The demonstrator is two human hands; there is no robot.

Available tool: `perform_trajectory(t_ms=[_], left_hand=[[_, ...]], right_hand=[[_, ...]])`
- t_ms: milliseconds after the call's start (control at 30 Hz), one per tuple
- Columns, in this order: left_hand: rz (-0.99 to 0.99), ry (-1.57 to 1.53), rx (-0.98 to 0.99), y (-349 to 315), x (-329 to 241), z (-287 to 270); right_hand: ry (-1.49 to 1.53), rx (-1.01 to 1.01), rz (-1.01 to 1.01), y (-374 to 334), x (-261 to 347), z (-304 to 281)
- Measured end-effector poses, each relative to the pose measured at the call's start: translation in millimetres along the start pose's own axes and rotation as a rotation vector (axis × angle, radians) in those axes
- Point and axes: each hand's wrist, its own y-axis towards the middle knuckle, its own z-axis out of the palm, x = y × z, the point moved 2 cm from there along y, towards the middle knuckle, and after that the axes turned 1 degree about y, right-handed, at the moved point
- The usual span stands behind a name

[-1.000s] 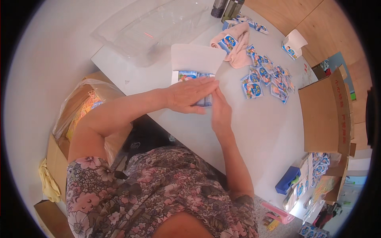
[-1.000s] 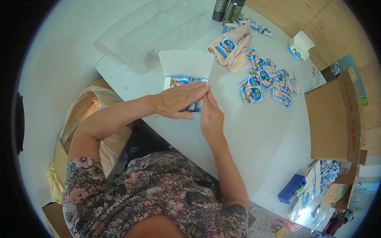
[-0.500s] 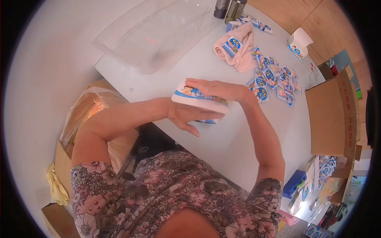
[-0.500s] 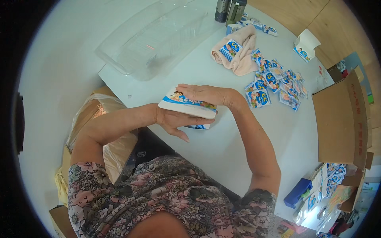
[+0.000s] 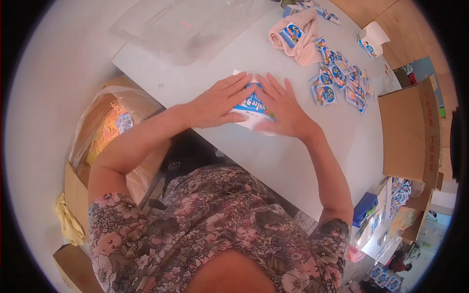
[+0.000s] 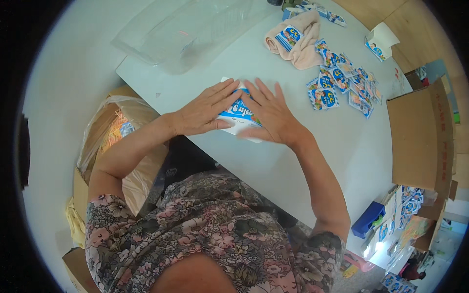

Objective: Organizing small label packets into stacks, securing them with rubber bands, and placing them into cardboard boxes.

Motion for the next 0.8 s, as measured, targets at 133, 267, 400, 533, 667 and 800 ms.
perform_trajectory(t_ms=[133, 267, 400, 533, 667, 800], left_hand=[[0.054, 0.081, 0.201, -1, 1, -6], [0.159, 0.180, 0.138, 1, 2, -6], [0.248, 0.089, 0.025, 0, 13, -6], [0.210, -0.096, -0.080, 1, 15, -10], [0.201, -0.149, -0.066, 5, 15, -13], [0.201, -0.195, -0.107, 4, 15, -15]], right_hand=[[0.000, -0.006, 0.131, -23, 18, 0], [0.048, -0.079, 0.154, -25, 19, 11], [0.203, -0.147, 0.148, -28, 16, 10], [0.510, -0.210, 0.191, -32, 15, 10], [0.559, -0.232, 0.213, -33, 14, 11], [0.677, -0.247, 0.232, -34, 13, 11]])
